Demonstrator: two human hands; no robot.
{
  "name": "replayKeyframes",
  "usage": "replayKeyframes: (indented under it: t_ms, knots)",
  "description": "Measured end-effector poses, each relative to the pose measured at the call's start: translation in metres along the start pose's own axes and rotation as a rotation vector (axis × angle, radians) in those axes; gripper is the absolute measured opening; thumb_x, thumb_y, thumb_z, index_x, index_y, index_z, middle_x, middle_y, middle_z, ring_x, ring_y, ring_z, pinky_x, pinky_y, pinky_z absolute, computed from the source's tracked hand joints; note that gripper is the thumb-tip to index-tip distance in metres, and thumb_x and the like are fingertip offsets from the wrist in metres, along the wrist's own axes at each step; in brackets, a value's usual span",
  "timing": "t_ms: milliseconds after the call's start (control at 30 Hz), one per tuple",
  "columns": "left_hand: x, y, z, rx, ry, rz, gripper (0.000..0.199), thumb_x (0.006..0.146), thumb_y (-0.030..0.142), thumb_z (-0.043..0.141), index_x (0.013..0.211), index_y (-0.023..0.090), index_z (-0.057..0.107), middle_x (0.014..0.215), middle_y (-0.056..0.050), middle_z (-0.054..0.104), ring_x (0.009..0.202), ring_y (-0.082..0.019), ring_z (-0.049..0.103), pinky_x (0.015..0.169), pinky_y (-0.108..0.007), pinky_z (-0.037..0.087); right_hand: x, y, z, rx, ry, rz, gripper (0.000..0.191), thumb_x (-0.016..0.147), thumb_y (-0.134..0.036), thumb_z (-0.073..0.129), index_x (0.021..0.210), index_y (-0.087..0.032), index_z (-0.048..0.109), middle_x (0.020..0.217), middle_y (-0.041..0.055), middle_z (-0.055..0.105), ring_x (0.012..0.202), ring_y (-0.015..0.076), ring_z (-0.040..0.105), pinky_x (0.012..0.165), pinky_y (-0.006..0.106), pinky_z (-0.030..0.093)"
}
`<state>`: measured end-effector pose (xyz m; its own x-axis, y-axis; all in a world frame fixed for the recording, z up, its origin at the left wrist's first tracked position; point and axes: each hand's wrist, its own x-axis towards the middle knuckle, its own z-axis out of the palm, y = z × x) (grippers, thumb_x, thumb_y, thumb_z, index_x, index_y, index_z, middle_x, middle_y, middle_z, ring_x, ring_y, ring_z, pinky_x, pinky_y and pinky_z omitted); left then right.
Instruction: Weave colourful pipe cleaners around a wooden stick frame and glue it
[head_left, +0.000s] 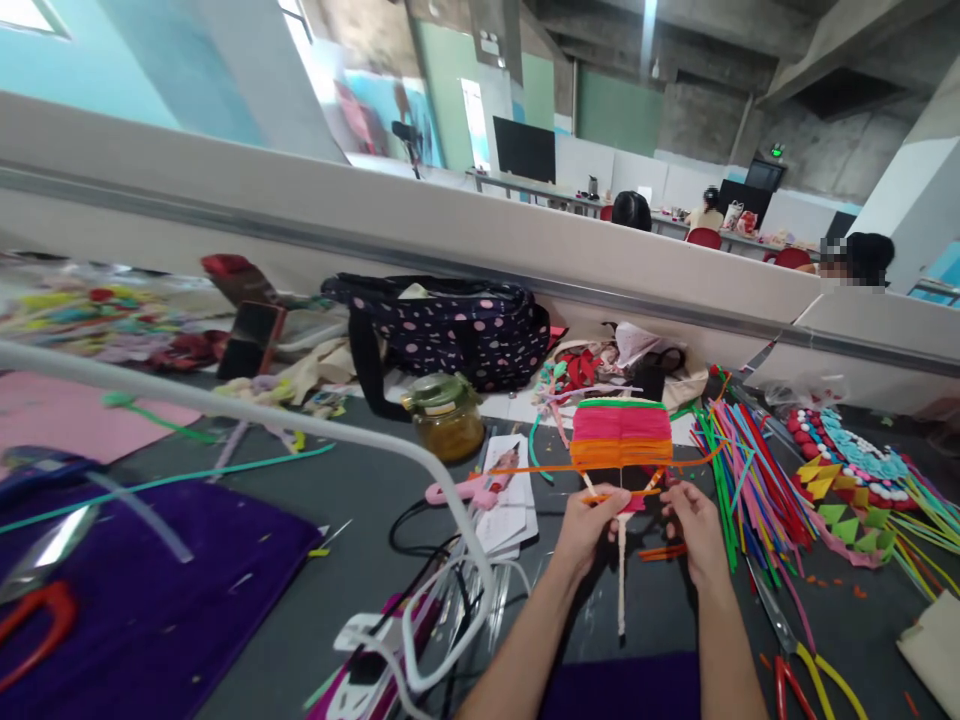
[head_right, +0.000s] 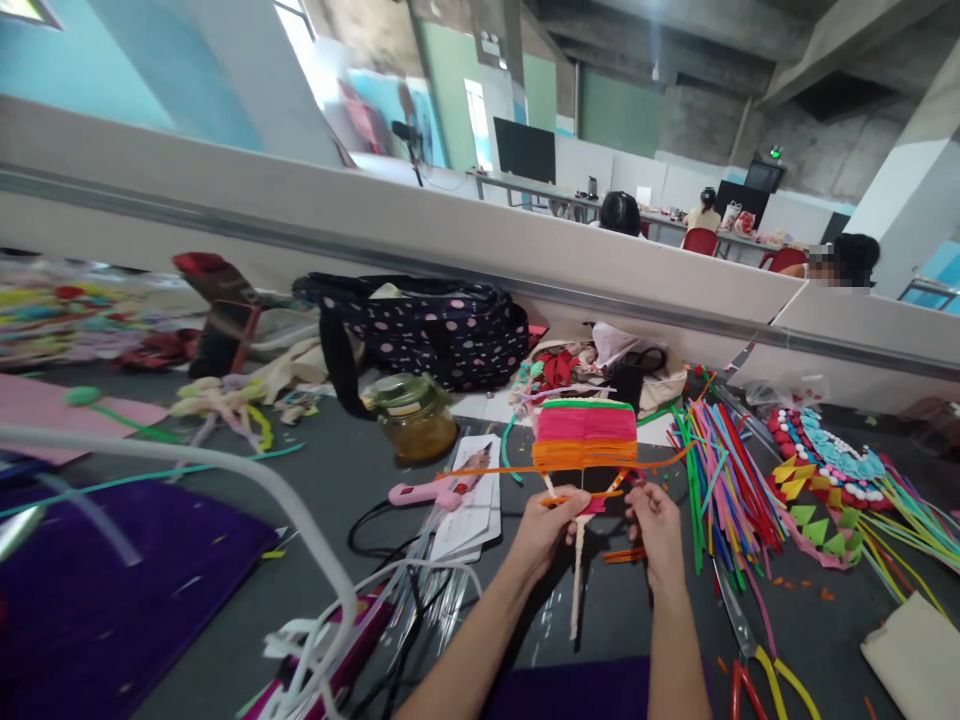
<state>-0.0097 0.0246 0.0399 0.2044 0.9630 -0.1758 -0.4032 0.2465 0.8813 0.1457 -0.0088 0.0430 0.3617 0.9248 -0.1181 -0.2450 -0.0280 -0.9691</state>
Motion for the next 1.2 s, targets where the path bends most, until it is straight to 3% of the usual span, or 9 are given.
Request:
replayKeyframes:
  t_ms: [67,200,333,667,1067,1200]
  knots:
    - [-0.002,-0.001,0.003,0.036,-0.031,-0.002,0.026,0.059,0.036,0.079,0.063,0.013,0.069,0.04,0.002,0.052,0.034,-0.005,0.04,0.033,-0.016,0.032,0.004,-0.003,-0.001,0.136,0.027,-0.001,0.036,0.067,-0.048,0.072,0.084,-0.017,0.064,0.073,0.0012,0.064,0.057,0.0103,0.055,0.039,0.017,0.04]
    - [-0.006,-0.003,0.009,0.118,-0.088,0.012,0.025,0.06,0.036,0.079,0.062,0.013,0.068,0.044,0.0,0.056,0.035,-0.007,0.043,0.034,-0.017,0.035,0.006,-0.003,0.005,0.259,0.108,0.003,0.033,0.068,-0.047,0.072,0.068,-0.017,0.06,0.061,-0.0013,0.058,0.05,0.0085,0.05,0.039,0.018,0.037]
    - [-0.007,-0.004,0.011,0.158,-0.104,0.027,0.026,0.062,0.037,0.077,0.062,0.013,0.068,0.044,0.0,0.057,0.035,-0.007,0.042,0.034,-0.017,0.035,0.006,-0.001,0.008,0.27,0.184,-0.033,0.033,0.062,-0.042,0.077,0.063,-0.016,0.057,0.054,-0.003,0.056,0.045,0.0073,0.047,0.037,0.017,0.031]
    - [-0.006,-0.007,0.013,0.101,-0.083,-0.025,0.029,0.058,0.038,0.079,0.063,0.012,0.068,0.045,-0.001,0.059,0.035,-0.006,0.043,0.034,-0.017,0.034,0.008,-0.002,0.008,0.178,0.237,-0.122,0.037,0.061,-0.045,0.076,0.06,-0.014,0.055,0.05,-0.0044,0.053,0.038,0.0058,0.043,0.036,0.018,0.031]
    - [-0.003,-0.004,0.011,-0.14,-0.019,-0.088,0.03,0.056,0.036,0.081,0.063,0.013,0.064,0.041,0.004,0.052,0.034,-0.004,0.04,0.034,-0.015,0.031,-0.007,0.001,0.008,0.05,-0.137,0.031,0.038,0.071,-0.051,0.067,0.071,-0.014,0.064,0.059,-0.0004,0.059,0.043,0.0055,0.042,0.037,0.016,0.029]
    - [-0.004,-0.001,0.011,-0.16,-0.025,-0.091,0.03,0.056,0.036,0.081,0.064,0.012,0.064,0.042,0.003,0.054,0.035,-0.004,0.041,0.035,-0.015,0.031,-0.013,0.0,0.015,0.066,-0.189,0.001,0.031,0.073,-0.045,0.069,0.069,-0.015,0.063,0.053,-0.0047,0.051,0.043,0.0046,0.039,0.038,0.016,0.028]
